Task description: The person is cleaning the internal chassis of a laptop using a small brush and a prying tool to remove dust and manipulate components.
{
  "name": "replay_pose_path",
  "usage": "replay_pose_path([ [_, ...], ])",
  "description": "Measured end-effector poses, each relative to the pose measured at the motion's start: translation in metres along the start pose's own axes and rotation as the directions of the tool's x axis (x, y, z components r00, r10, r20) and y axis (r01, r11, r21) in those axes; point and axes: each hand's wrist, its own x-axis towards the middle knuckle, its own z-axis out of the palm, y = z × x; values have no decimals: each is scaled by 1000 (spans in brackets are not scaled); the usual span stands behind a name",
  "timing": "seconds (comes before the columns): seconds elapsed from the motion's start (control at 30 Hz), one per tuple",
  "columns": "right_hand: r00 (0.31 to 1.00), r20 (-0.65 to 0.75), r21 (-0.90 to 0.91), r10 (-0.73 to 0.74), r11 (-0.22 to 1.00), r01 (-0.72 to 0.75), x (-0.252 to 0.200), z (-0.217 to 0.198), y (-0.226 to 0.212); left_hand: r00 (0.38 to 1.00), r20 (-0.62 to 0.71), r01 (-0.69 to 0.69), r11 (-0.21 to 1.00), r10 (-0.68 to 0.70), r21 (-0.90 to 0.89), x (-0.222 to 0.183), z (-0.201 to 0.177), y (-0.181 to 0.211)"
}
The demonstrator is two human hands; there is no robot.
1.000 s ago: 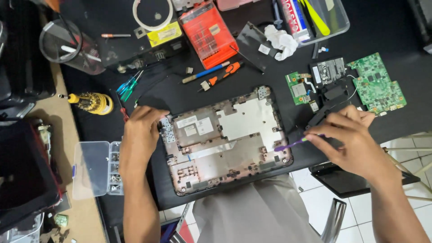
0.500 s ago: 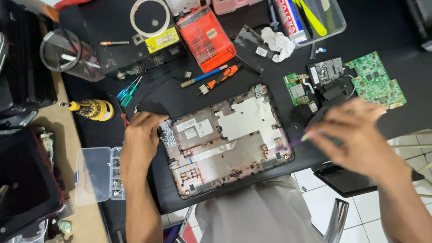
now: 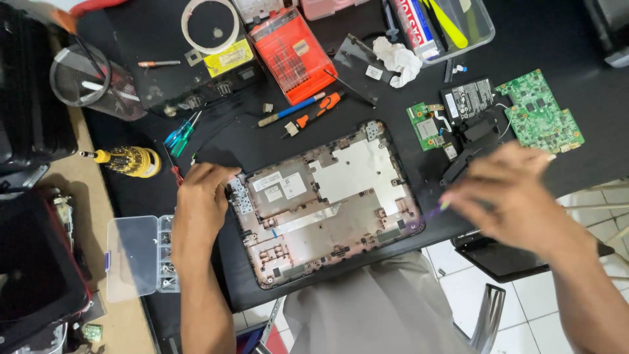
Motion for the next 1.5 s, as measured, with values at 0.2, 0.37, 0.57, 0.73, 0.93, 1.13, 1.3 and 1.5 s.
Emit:
replay_pose_path([
  [0.2, 950, -278, -187, 140, 963, -196, -14, -23, 24, 998, -36, -60, 998, 60, -19, 1, 1, -3],
  [0.37, 946, -277, 81, 166, 986, -149, 31, 11, 13, 987, -83, -136, 991, 135, -13, 4, -13, 13],
  [0.57, 991, -123, 215, 56, 976, -28, 99, 52, -21, 935, -169, -311, 950, 312, 34, 4, -12, 23],
  [0.73, 994, -107, 277, -37, 959, 66, 137, 91, -20, 894, -215, -391, 918, 394, 61, 6, -2, 27],
  [0.93, 963, -268, 464, 8, 877, 122, 149, 134, -13, 847, -353, -391, 916, 398, 94, 10, 5, 24],
  [1.13, 952, -305, 444, 17, 887, 127, 141, 135, -10, 860, -331, -388, 919, 390, 74, 8, 14, 21],
  [1.3, 951, -306, 363, -43, 918, 158, 139, 138, -14, 856, -301, -423, 904, 420, 58, 10, 23, 13],
  [1.5, 965, -251, 294, -82, 943, 157, 134, 139, -12, 912, -163, -375, 926, 377, 46, 9, 33, 3],
])
